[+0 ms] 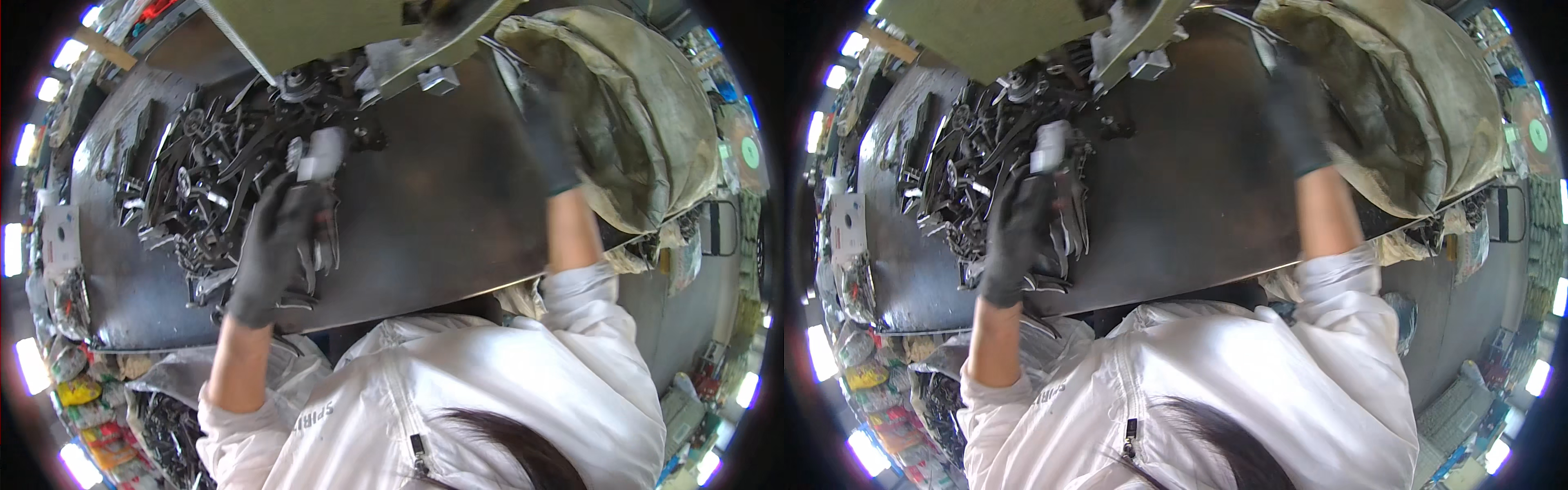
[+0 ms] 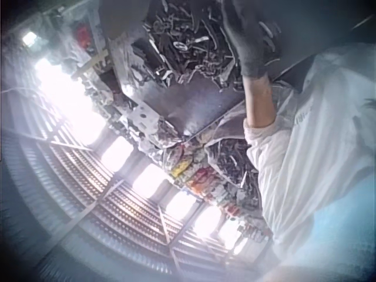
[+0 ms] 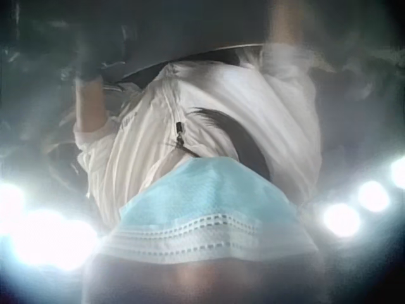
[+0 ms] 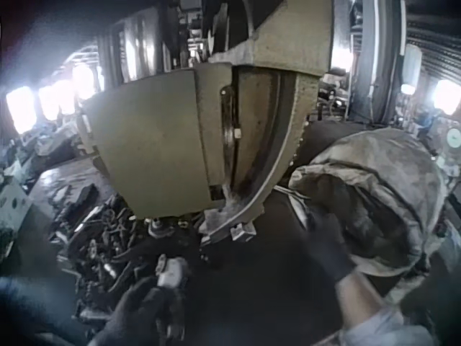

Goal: The person assembles small metal components by placing them into an industrial riveting machine.

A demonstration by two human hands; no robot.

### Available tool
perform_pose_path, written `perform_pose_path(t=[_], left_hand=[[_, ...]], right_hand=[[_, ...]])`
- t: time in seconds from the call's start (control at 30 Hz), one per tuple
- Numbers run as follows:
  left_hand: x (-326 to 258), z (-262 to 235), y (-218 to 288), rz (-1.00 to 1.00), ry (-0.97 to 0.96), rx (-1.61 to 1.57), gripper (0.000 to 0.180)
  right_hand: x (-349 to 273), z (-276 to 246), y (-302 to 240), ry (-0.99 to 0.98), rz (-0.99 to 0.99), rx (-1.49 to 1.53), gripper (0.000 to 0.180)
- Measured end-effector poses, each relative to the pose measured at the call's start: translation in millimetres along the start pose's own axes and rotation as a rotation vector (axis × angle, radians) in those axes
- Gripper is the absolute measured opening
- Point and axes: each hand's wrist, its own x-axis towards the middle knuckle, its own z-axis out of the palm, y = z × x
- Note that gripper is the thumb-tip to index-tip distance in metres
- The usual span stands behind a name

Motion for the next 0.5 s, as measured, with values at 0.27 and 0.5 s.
perform_pose_path(t=[0.27, 0.5], left_hand=[[57, 9, -45, 0.281, -0.051, 0.845, 0.023], [82, 8, -42, 0.157, -0.098, 0.401, 0.032]], right_hand=[[11, -86, 88, 0.01, -0.087, -0.465, 0.029], [-43, 40, -87, -0.419, 0.157, 0.732, 0.029]])
